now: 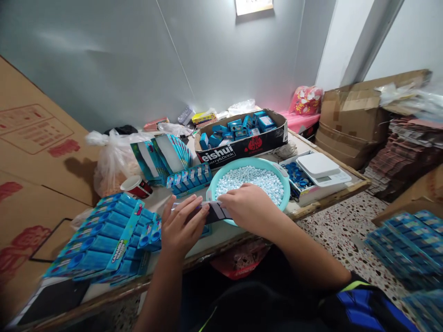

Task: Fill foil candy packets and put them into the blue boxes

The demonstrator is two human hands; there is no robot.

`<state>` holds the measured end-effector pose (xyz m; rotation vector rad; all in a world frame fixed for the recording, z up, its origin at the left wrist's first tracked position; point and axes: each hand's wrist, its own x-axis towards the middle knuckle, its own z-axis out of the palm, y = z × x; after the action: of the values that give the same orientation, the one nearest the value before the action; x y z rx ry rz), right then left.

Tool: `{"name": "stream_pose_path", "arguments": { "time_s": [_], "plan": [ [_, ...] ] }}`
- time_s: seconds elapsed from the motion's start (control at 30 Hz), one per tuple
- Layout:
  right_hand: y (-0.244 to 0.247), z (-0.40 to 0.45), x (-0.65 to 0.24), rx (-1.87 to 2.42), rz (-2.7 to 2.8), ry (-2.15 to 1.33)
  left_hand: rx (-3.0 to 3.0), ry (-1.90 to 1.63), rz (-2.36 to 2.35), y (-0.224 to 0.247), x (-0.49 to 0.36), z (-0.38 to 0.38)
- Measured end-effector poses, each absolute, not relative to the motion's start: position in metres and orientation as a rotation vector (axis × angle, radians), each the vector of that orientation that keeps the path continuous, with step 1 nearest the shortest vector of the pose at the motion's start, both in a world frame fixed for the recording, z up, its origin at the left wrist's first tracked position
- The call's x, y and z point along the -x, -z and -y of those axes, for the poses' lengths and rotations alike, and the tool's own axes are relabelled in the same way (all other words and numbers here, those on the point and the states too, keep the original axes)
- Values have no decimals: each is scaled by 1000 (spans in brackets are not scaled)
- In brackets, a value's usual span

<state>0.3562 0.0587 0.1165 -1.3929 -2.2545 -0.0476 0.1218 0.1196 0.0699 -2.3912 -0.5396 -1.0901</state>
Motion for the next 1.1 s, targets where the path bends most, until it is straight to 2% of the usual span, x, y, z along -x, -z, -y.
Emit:
{"name": "stream_pose_path", "arguments": {
  "time_s": [0.2, 0.37, 0.5, 0.63, 0.7, 0.83, 0.97, 1.03, 1.1],
  "plan": [
    [-116, -56, -353, 1419, 2179, 75, 2237, 1206, 522, -52, -117, -110],
    [-105, -65, -359, 1545, 2042, 184, 2542, 1480, 631, -40, -105, -90],
    [-90, -82, -382, 1775, 1907, 154, 2626, 1943, 1142, -29, -87, -78],
    [-69, -100, -399, 2072, 1868, 46, 2314, 2274, 1748, -21, -68, -80],
    [-63, -106, -396, 2130, 1839, 107, 2222, 2369, 1897, -19, -64, -83],
    [-70, -102, -362, 1819, 1779, 291, 2329, 2393, 1935, -22, -65, -86],
    [-85, -86, -315, 1377, 1996, 169, 2497, 2282, 1945, -29, -71, -87],
    [-83, -82, -302, 1329, 2129, 82, 2546, 2254, 1956, -32, -72, -89],
    [-73, -84, -303, 1470, 2206, 32, 2550, 2255, 1955, -34, -71, -90]
  ]
}}
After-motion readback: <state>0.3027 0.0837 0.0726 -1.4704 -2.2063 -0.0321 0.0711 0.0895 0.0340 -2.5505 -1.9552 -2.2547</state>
